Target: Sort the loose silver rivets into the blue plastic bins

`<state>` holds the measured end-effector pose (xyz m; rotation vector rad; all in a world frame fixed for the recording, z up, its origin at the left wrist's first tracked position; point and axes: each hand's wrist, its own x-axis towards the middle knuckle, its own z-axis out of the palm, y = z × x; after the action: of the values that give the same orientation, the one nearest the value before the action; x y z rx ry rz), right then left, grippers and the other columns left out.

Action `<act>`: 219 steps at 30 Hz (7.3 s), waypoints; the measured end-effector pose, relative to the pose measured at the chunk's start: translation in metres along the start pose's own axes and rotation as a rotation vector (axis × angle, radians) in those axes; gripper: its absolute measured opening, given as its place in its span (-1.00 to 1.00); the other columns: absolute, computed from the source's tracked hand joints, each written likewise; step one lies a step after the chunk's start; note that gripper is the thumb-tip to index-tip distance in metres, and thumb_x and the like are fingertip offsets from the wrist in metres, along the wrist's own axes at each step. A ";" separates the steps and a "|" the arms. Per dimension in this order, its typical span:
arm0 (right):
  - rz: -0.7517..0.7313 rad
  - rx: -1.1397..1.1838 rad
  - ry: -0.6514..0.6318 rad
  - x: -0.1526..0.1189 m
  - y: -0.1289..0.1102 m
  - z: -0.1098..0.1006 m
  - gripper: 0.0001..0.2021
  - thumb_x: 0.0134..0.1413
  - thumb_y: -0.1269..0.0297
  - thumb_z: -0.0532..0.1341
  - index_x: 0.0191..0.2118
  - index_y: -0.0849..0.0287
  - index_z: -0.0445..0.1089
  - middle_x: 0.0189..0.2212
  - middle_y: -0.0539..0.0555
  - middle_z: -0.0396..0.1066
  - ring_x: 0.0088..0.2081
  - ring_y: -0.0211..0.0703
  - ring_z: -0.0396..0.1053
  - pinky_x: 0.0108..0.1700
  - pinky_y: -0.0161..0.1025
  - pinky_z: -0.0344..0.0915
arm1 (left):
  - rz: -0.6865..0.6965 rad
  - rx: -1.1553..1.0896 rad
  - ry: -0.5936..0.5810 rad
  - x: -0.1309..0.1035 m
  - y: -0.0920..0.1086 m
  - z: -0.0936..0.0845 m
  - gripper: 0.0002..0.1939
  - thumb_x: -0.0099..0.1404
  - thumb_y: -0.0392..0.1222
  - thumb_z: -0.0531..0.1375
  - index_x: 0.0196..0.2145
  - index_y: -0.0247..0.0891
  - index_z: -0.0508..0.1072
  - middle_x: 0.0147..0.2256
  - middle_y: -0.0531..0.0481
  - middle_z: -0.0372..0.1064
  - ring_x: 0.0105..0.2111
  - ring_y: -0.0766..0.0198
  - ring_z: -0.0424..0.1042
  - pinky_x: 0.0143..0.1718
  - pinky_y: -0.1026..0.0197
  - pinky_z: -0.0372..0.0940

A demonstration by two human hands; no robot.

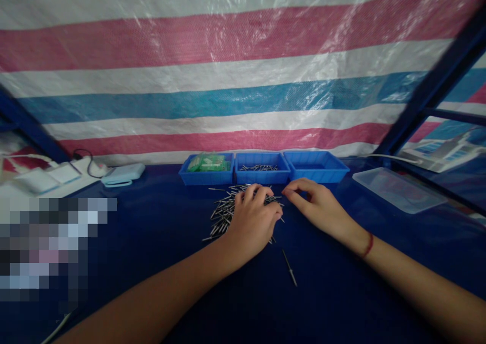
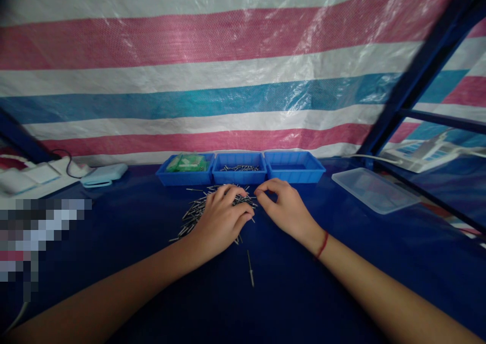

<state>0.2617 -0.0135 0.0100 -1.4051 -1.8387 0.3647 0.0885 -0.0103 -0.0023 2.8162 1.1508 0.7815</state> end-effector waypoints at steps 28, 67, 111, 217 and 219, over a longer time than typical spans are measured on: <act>-0.007 0.323 -0.071 -0.008 -0.020 0.005 -0.78 0.07 0.10 0.17 -0.34 0.15 0.41 -0.39 0.04 0.42 -0.33 -0.17 0.34 -0.25 -0.19 0.26 | -0.092 -0.466 0.379 0.004 -0.004 0.000 -0.93 0.28 -0.31 0.11 -0.26 -0.20 0.35 -0.31 0.01 0.40 -0.26 0.22 0.37 -0.20 0.11 0.24; -0.050 0.272 -0.024 -0.010 -0.019 0.004 -0.83 0.08 0.16 0.17 -0.30 0.14 0.39 -0.36 0.05 0.40 -0.33 -0.17 0.36 -0.28 -0.17 0.30 | -0.060 -0.531 0.445 0.003 -0.004 -0.002 -0.96 0.28 -0.27 0.14 -0.28 -0.23 0.36 -0.35 0.01 0.36 -0.31 0.28 0.36 -0.25 0.17 0.28; -0.237 -0.158 -0.017 0.010 -0.013 -0.012 -0.82 0.11 0.28 0.10 -0.29 0.19 0.44 -0.30 0.11 0.41 -0.36 -0.19 0.35 -0.36 -0.22 0.28 | -0.101 -0.232 0.180 0.002 -0.014 -0.026 -0.80 0.23 -0.41 0.06 -0.23 -0.26 0.39 -0.19 -0.08 0.29 -0.13 0.15 0.30 -0.05 0.00 0.22; -0.334 -0.470 0.206 0.078 -0.022 0.012 -0.74 0.16 0.26 0.06 -0.31 0.29 0.45 -0.38 0.23 0.43 -0.28 0.03 0.35 -0.18 -0.06 0.24 | 0.033 -0.134 0.156 -0.009 -0.009 -0.034 -0.83 0.24 -0.32 0.06 -0.22 -0.22 0.39 -0.36 0.04 0.46 -0.33 0.22 0.40 -0.23 0.12 0.15; -0.322 -0.453 0.198 0.063 -0.022 0.006 -0.76 0.16 0.28 0.06 -0.33 0.25 0.44 -0.39 0.18 0.44 -0.29 -0.01 0.35 -0.18 -0.09 0.24 | -0.006 -0.103 0.178 -0.008 -0.013 -0.035 -0.81 0.25 -0.32 0.05 -0.21 -0.20 0.39 -0.34 0.04 0.45 -0.29 0.21 0.39 -0.21 0.09 0.12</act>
<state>0.2368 0.0377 0.0455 -1.3381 -2.0115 -0.3633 0.0592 -0.0121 0.0225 2.7035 1.1033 1.0764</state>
